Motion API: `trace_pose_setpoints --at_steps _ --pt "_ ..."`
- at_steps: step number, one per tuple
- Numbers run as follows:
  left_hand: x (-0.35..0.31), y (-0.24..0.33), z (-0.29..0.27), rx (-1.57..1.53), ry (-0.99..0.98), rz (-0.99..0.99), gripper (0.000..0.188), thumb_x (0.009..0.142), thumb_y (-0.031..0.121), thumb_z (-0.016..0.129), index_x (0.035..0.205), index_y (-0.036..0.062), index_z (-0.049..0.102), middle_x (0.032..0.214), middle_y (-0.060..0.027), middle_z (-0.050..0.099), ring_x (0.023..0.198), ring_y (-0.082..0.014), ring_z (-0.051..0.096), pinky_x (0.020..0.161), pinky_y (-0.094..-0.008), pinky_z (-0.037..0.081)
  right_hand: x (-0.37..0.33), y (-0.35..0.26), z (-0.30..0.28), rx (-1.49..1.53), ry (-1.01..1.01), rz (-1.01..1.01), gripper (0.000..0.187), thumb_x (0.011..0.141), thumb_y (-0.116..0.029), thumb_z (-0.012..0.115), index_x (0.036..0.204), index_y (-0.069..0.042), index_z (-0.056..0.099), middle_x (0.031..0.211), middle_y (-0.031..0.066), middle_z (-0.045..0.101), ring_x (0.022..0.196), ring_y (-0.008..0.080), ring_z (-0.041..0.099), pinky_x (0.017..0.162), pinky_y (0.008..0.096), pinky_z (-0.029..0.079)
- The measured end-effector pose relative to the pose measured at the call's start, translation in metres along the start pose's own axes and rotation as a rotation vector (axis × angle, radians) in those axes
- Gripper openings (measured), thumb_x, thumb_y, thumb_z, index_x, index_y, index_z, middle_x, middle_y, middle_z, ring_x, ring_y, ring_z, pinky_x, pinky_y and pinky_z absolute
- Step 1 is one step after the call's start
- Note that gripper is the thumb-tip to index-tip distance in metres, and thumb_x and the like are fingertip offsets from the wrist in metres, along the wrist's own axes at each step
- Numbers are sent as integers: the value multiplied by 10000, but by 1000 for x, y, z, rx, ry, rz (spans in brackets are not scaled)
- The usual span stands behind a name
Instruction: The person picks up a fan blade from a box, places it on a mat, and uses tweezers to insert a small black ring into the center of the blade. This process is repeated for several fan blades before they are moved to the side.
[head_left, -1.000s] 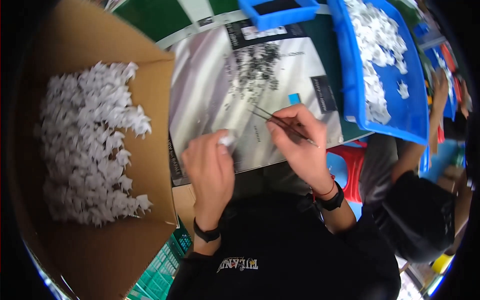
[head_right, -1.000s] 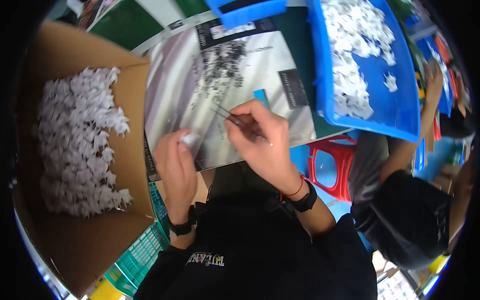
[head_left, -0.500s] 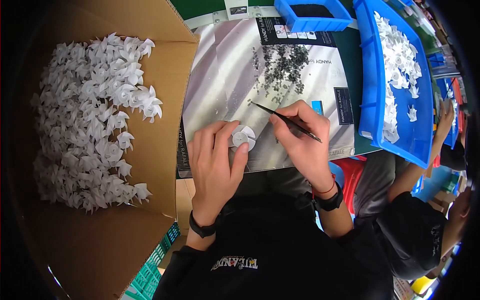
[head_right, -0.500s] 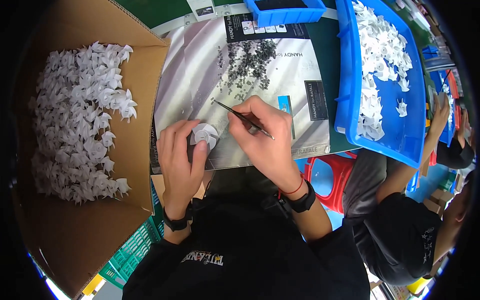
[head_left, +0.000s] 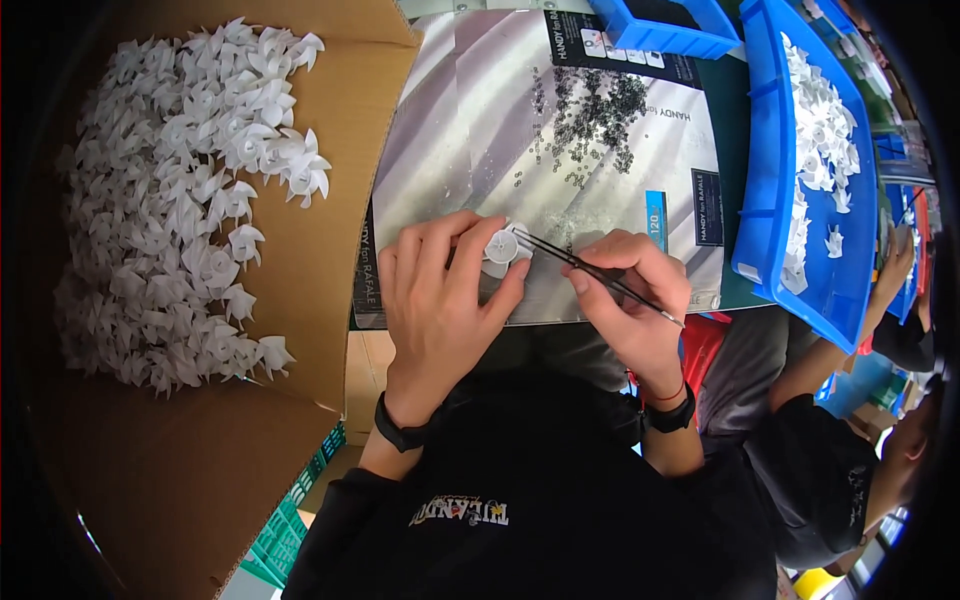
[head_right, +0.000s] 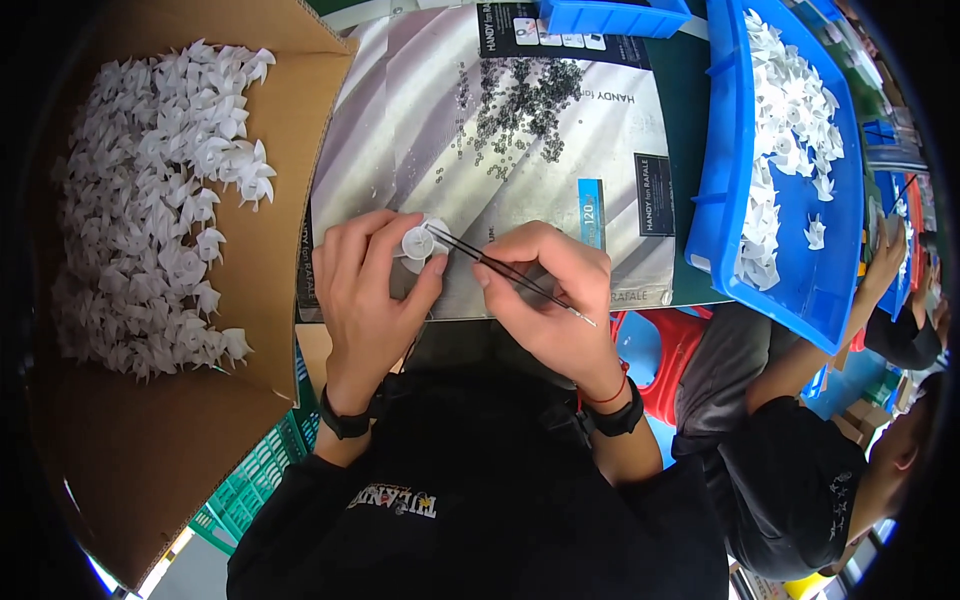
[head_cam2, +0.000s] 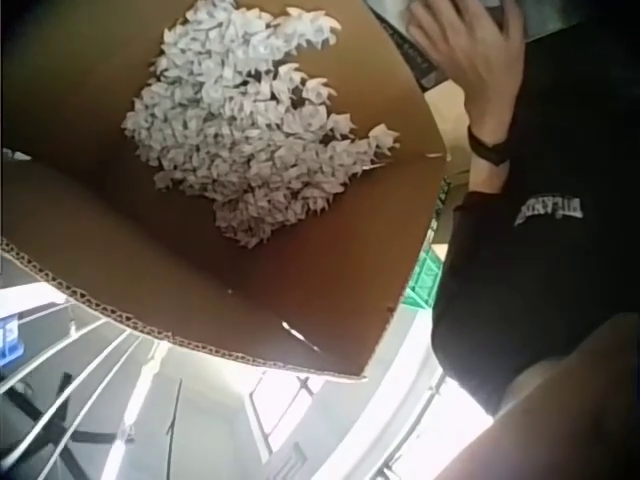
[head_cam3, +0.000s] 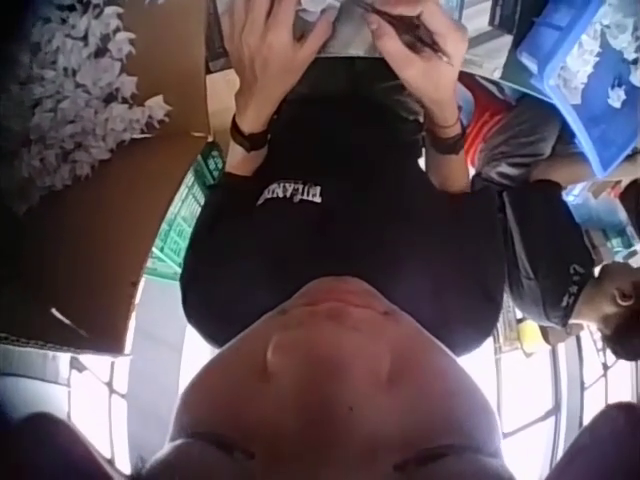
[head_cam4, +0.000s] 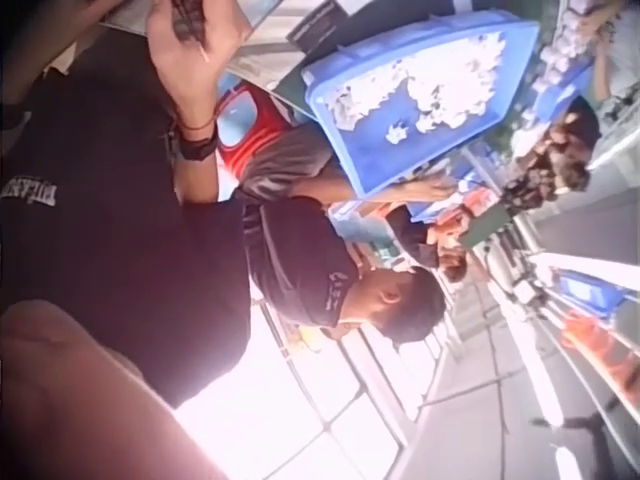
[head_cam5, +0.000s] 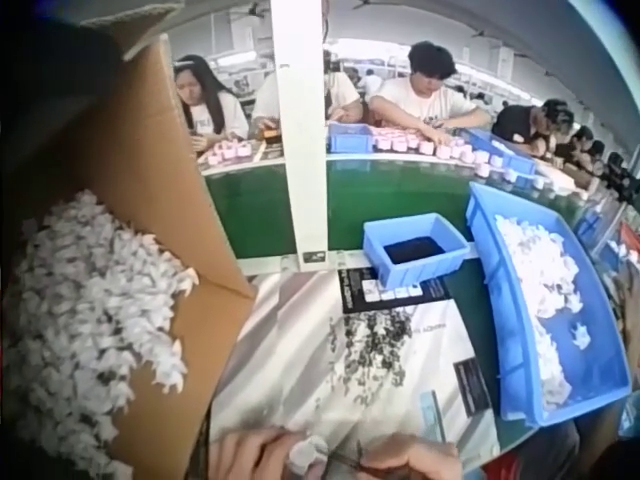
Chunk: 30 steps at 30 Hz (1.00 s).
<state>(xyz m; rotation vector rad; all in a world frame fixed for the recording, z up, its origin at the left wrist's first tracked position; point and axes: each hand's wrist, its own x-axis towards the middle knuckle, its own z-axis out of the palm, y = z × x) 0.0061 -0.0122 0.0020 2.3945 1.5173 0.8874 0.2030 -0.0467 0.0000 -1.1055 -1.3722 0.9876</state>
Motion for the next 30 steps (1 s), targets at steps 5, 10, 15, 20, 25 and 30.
trace_pose_setpoints --at_steps 5,10,15,20,25,30 --pt "-1 -2 3 13 28 17 401 761 226 830 1122 114 696 1069 -4 641 949 -222 584 798 -373 397 -2 -1 -2 -19 -74 -21 165 839 151 675 964 65 610 921 157 681 855 206 703 756 273 543" --pt "-2 -2 3 18 42 25 410 746 219 834 1120 122 697 1058 -1 638 943 -220 583 791 -369 397 -1 -2 0 -43 -77 -24 170 826 145 690 955 62 617 901 155 686 835 197 697 735 273 539" --pt "-2 -2 3 24 41 25 415 731 214 838 1114 131 699 1051 6 636 939 -216 582 781 -368 395 0 -4 1 -77 -84 -44 176 816 143 701 950 59 624 888 155 691 808 192 689 712 272 531" --pt "-3 -1 2 18 6 -1 436 708 164 827 1123 114 702 1079 -49 639 1001 -257 600 831 -385 421 1 -4 3 -75 -77 -54 175 810 142 702 941 59 622 887 158 695 791 188 681 696 269 525" --pt "-3 -1 2 9 6 -6 436 706 159 827 1121 113 703 1074 -49 641 998 -258 602 828 -383 423 3 -8 3 -86 -95 -48 170 805 139 698 932 61 616 890 160 696 785 184 679 691 264 521" --pt "-3 -2 2 12 12 -2 429 707 156 825 1116 112 706 1071 -51 641 992 -257 604 825 -381 425 5 -14 1 -156 -123 -36 171 798 138 697 930 67 616 895 164 696 791 183 682 696 259 521"
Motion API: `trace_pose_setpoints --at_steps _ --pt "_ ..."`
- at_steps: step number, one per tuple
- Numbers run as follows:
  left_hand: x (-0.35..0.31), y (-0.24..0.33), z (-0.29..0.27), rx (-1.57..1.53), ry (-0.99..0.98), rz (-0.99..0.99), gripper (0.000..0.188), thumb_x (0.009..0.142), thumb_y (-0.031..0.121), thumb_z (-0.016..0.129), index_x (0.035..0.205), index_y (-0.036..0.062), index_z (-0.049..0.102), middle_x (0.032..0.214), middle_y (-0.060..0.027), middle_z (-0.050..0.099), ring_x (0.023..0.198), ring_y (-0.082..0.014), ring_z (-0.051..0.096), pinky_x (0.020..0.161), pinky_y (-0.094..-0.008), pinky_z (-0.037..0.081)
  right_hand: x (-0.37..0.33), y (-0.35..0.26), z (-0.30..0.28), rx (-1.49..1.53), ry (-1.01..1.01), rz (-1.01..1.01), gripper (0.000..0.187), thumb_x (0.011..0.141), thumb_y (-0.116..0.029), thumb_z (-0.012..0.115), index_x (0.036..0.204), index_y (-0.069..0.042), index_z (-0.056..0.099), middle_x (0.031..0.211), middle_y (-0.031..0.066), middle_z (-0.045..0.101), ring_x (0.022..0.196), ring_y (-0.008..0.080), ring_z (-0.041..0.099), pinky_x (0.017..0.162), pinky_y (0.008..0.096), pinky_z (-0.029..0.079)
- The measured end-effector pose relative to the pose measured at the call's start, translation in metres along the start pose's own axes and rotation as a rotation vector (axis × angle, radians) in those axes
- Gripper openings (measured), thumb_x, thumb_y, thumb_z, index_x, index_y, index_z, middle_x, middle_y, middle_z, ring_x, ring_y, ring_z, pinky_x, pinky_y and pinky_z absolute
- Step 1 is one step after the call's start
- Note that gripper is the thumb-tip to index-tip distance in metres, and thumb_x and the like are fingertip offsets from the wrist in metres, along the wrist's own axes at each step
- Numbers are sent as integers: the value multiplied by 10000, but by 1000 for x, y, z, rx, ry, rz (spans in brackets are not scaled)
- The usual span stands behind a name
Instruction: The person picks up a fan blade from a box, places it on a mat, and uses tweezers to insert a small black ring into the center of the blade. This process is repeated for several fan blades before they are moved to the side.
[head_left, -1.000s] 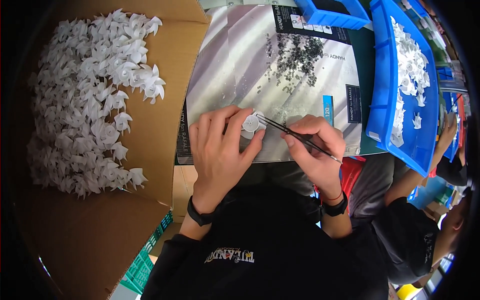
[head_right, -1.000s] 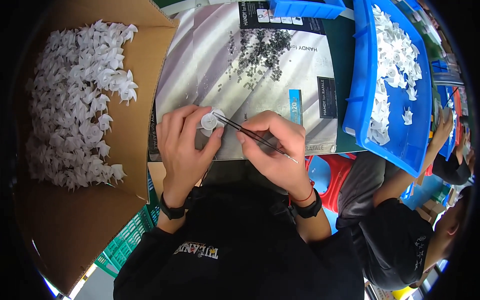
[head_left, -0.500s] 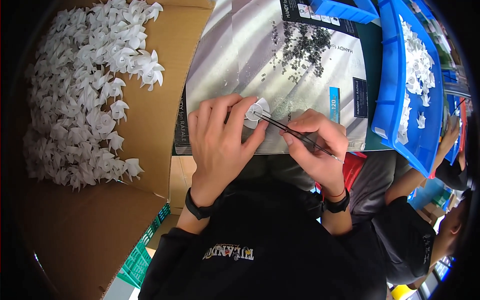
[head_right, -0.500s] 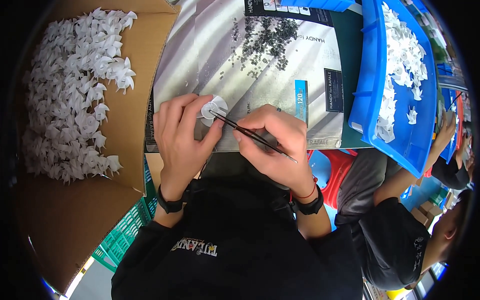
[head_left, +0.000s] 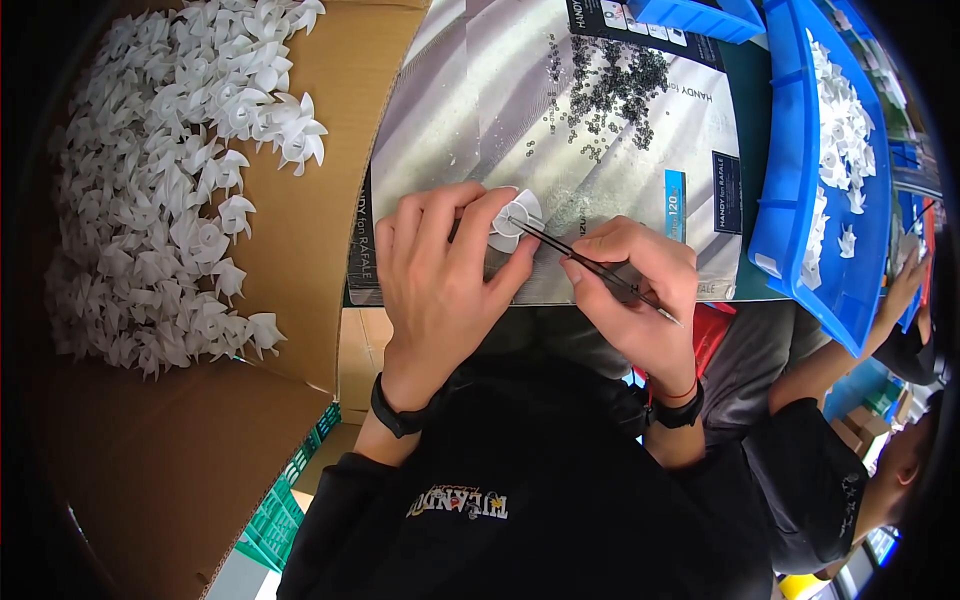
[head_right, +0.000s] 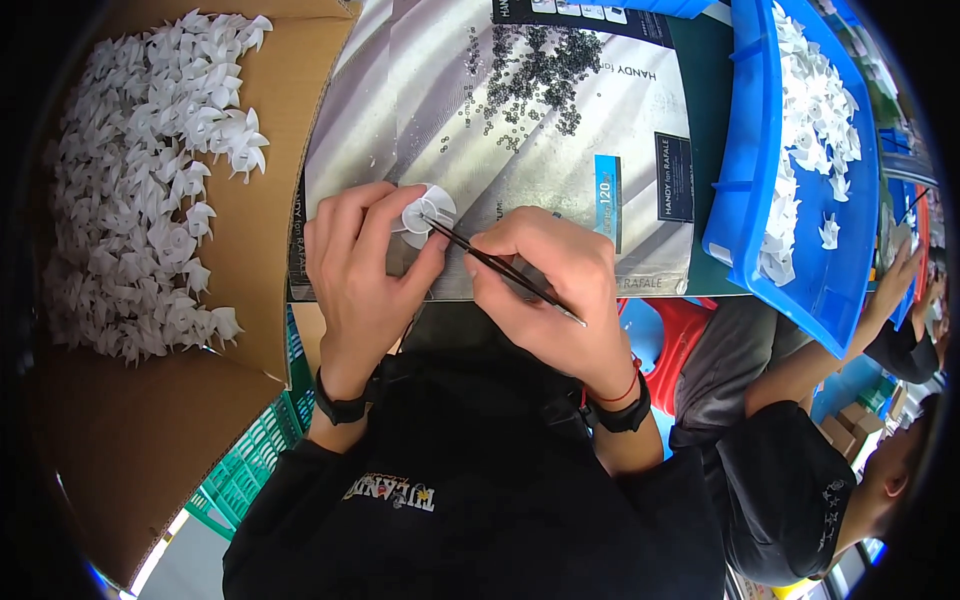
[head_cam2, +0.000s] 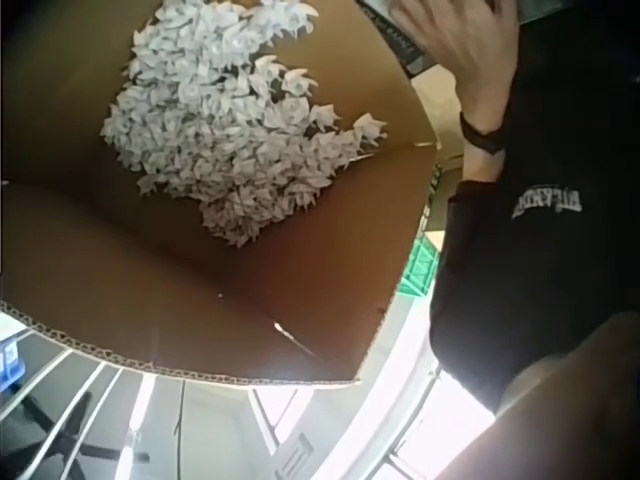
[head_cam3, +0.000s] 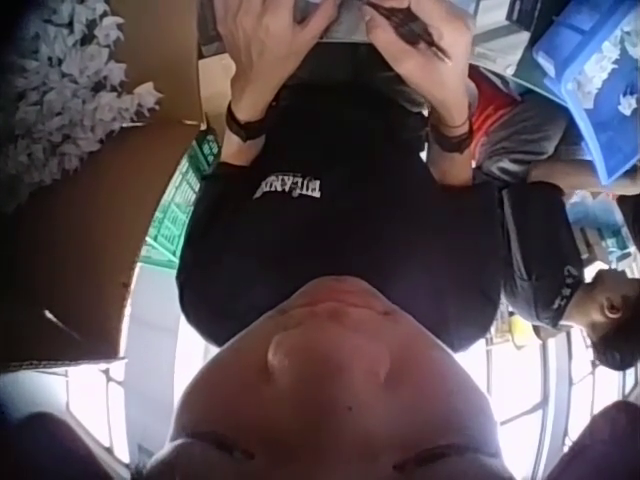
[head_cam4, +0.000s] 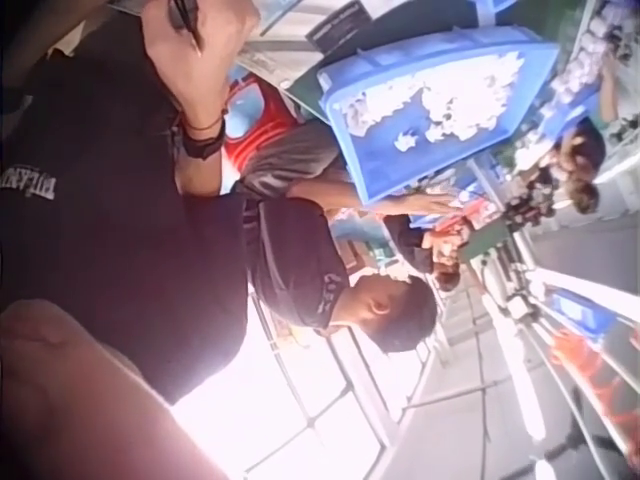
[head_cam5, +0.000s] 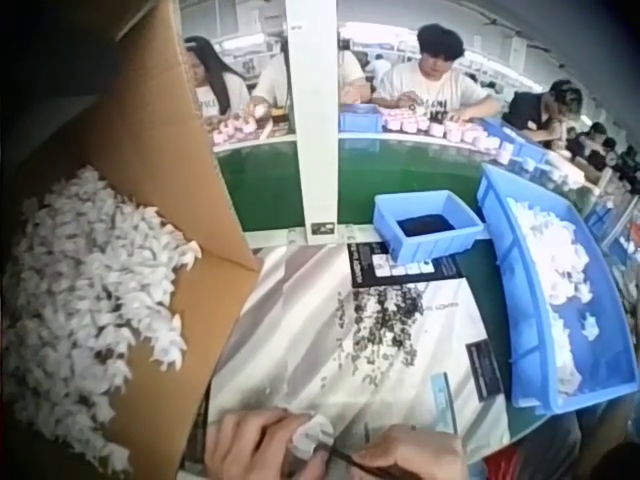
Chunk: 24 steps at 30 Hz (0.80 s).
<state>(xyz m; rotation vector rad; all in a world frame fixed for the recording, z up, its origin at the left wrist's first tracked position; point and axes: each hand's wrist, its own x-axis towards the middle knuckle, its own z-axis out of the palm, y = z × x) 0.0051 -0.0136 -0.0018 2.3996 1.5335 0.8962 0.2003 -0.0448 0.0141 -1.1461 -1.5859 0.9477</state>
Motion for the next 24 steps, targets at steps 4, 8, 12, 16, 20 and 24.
trace_pose_setpoints --at_steps 4,8,12,16,20,24 --pt "0 1 -1 1 7 0 427 704 158 827 1111 111 707 1068 -50 643 990 -256 604 825 -383 426 -2 1 2 36 29 54 159 787 120 714 911 56 638 868 143 696 757 177 678 670 258 513" --pt "1 1 2 -2 12 3 439 701 167 835 1117 111 705 1069 -48 645 991 -256 604 825 -385 426 -5 8 7 163 161 66 150 772 86 741 890 27 670 812 101 697 686 161 669 604 257 495" --pt "1 1 -2 -6 -17 2 486 704 183 846 1159 109 692 1094 -55 651 1015 -262 601 844 -388 431 -4 7 6 102 118 33 166 783 111 727 917 41 660 845 122 698 740 163 678 646 262 508" --pt "4 0 -12 -57 -15 -31 531 726 228 849 1210 97 675 1163 -82 643 1086 -288 584 910 -408 439 -10 -7 -14 -22 139 -22 205 782 128 731 957 53 656 871 145 700 777 192 681 701 283 527" --pt "14 -20 -35 54 120 -144 556 785 293 826 1257 64 642 1284 -141 588 1180 -340 538 985 -458 420 -28 -28 -64 -166 615 -181 152 848 19 729 976 18 648 822 130 690 699 196 640 687 288 508" --pt "31 -53 -37 292 234 -297 574 840 269 776 1326 37 578 1359 -206 526 1232 -383 504 1025 -503 414 -21 -43 -115 -604 1121 -10 92 927 -69 671 944 6 622 816 141 672 724 171 614 683 295 501"
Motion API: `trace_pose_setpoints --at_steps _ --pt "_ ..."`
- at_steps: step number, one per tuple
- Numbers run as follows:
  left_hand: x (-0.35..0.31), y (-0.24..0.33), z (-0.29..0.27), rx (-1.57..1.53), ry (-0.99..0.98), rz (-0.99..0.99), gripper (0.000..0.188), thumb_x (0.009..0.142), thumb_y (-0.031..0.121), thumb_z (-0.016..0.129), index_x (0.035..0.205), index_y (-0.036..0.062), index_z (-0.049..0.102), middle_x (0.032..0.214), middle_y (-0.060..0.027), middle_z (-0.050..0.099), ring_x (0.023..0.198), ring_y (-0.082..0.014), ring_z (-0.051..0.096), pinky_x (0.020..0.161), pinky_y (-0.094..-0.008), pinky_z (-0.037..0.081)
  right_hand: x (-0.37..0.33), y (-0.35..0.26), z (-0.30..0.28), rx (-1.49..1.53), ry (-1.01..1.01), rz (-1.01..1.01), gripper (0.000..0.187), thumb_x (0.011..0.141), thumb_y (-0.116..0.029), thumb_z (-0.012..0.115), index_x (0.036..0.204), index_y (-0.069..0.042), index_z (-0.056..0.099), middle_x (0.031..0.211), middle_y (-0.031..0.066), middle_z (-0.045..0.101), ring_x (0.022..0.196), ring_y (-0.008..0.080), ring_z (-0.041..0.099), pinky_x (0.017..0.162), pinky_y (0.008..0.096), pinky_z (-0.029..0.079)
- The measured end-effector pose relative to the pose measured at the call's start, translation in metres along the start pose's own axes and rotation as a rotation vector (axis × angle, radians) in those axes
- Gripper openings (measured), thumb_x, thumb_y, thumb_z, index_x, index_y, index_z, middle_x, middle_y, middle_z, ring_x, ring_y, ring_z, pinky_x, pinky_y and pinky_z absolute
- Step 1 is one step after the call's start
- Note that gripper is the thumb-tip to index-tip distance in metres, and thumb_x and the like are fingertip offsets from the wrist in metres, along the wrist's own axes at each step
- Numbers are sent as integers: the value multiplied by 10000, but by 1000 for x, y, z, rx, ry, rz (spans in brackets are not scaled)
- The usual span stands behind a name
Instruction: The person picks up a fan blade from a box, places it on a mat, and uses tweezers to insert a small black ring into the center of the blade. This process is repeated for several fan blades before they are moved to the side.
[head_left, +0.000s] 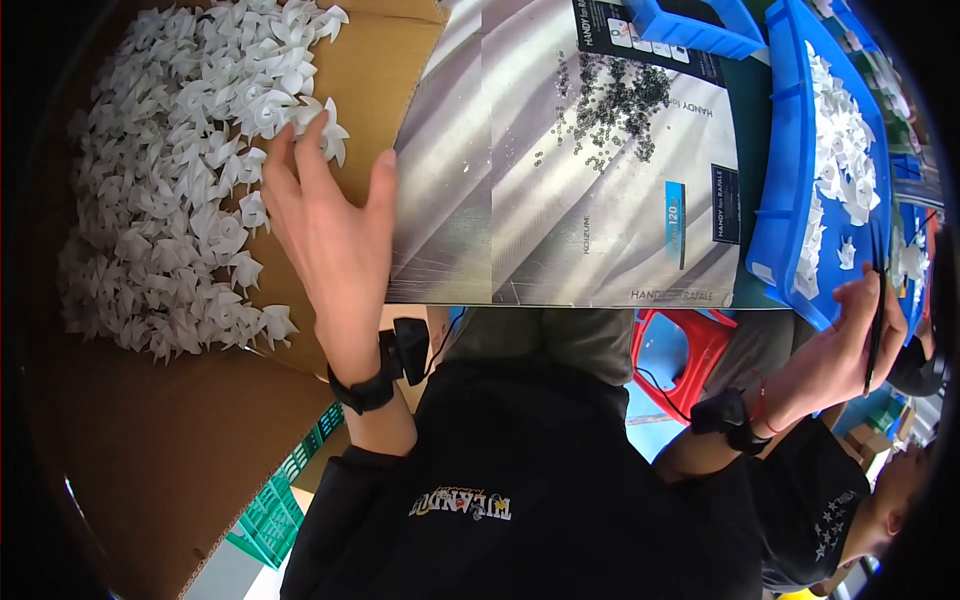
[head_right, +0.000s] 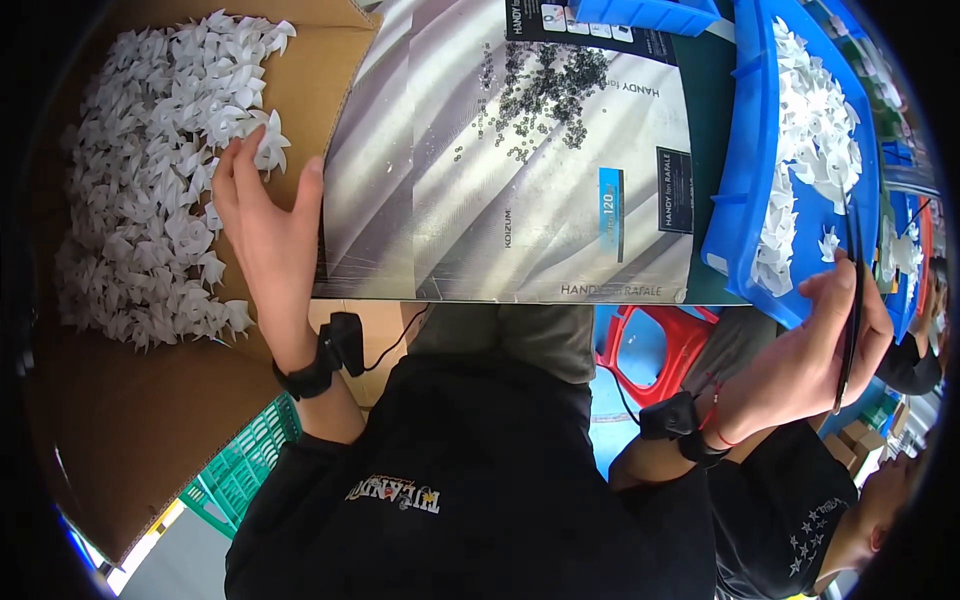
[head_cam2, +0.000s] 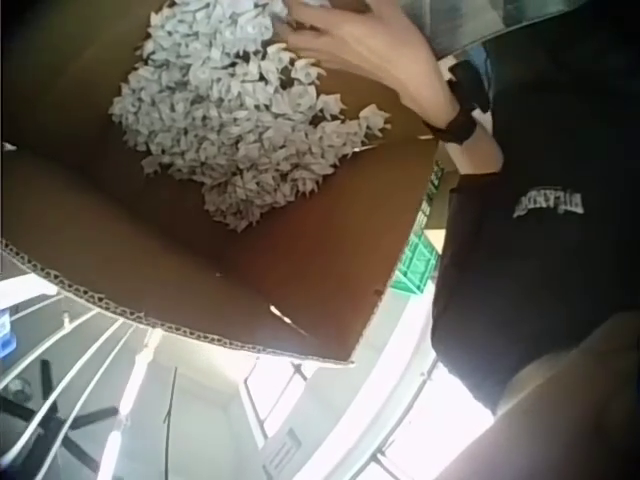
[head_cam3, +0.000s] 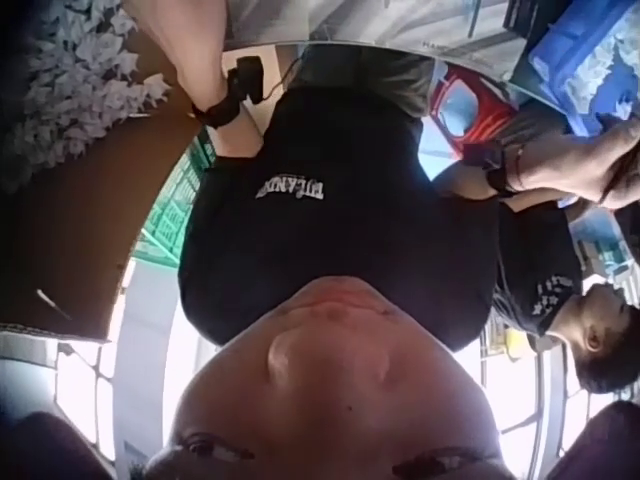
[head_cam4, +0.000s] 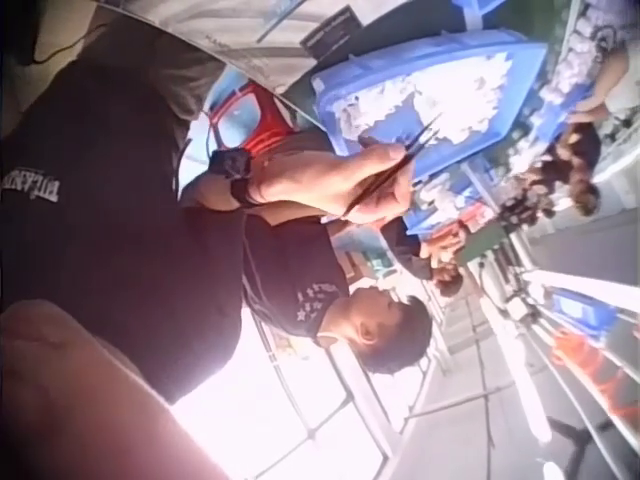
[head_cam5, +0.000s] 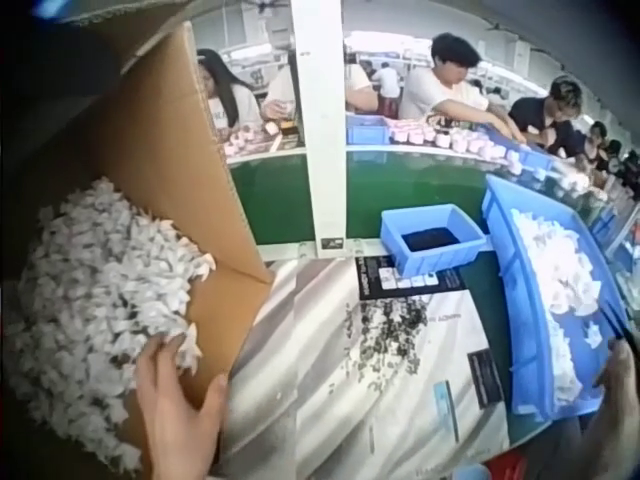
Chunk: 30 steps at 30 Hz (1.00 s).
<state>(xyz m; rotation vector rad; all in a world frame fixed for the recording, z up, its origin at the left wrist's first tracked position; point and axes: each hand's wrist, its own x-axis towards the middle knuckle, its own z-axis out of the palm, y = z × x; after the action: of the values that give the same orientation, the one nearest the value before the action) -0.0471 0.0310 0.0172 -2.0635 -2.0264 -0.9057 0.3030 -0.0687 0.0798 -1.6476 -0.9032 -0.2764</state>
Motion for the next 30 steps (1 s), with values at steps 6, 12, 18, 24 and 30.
trace_pose_setpoints --at_steps 6,12,18,24,30 --pt "9 -7 10 54 -33 -92 535 875 199 716 1356 42 545 1332 -232 514 1216 -408 509 1003 -502 426 -57 -28 12 545 -263 33 117 891 29 694 991 27 635 902 128 657 744 149 605 688 261 507" --pt "-12 7 4 -140 -140 -37 382 894 95 628 1267 29 577 1259 -218 543 1144 -400 535 964 -481 437 -98 -20 58 573 -803 246 165 909 72 690 1055 27 628 939 65 672 822 89 625 767 221 503" --pt "-26 22 8 -199 -116 90 256 921 76 616 1172 21 615 1157 -192 596 1000 -368 589 872 -461 470 -101 -27 92 551 -916 382 83 926 47 693 997 43 650 857 9 673 786 40 603 718 195 479" --pt "-30 44 -2 -468 -299 1 196 939 203 692 989 15 663 873 -134 633 765 -298 615 695 -407 485 -103 -26 97 525 -926 363 69 924 28 703 973 47 659 817 -1 661 759 28 587 673 197 460" --pt "-25 50 -6 -335 -446 92 250 928 255 721 915 11 668 767 -113 613 751 -274 619 665 -387 477 -101 -31 98 464 -948 350 69 921 26 706 968 47 660 815 0 657 759 29 586 674 196 461"
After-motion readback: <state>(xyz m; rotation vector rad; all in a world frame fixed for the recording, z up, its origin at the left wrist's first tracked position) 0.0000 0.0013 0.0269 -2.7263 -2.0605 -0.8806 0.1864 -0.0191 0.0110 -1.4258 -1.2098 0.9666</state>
